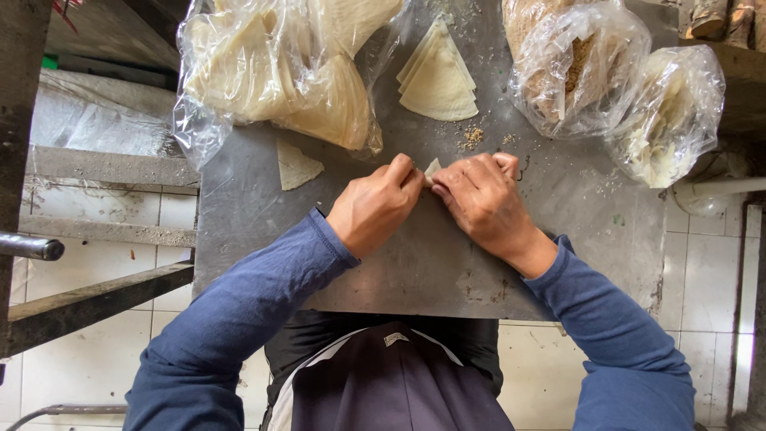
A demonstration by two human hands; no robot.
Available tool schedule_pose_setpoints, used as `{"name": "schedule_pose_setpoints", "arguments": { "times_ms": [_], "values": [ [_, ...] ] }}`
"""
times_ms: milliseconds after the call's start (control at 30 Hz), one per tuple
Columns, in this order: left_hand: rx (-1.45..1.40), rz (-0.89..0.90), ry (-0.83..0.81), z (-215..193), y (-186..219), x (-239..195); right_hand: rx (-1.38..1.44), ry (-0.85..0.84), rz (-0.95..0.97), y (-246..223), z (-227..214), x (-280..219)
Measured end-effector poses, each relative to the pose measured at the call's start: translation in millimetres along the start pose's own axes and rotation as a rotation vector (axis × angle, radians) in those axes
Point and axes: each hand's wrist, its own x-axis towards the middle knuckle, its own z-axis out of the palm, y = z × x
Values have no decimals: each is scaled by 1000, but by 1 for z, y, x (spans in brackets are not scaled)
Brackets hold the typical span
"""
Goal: The person folds triangular pastry wrappers, adds a granular filling, and seals them into small packets. They repeat this process multiple times, placing the finished pastries into a plastic bag.
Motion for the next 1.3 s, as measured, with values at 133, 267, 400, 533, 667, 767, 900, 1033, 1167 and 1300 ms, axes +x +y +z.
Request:
{"name": "schedule_pose_setpoints", "arguments": {
  "times_ms": [133, 267, 400, 533, 667, 767, 900, 1033, 1167, 1300],
  "values": [
    [117, 41, 12, 0, 3, -1, -129, -42, -33, -7, -4, -7],
    [141, 22, 108, 2, 2, 0, -481, -60, -118, -9, -1, -15],
    [31, -15, 199, 3, -5, 2, -555, -63, -64, 0, 9, -10],
    [7, -10, 150, 9, -7, 4, -468, -81, 19, 11, 15, -5],
    [5, -38, 163, 13, -10, 7, -315, -91, 97, 13, 14, -5],
    [-53, -104, 134, 17, -14, 8, -195, -51, 131, 14, 14, -4],
    [-111, -128, 117, 21, -16, 10, -70, 20, 141, 16, 17, -1],
    [-158, -94, 176, 20, -16, 12, -117, 49, 89, 12, 15, 1],
    [-282, -126, 223, 15, -13, 10, -152, 72, 86, 10, 7, -2],
    [-233, -78, 255, 10, -16, 7, -150, 269, 170, 26, -23, -30]
  ]
}}
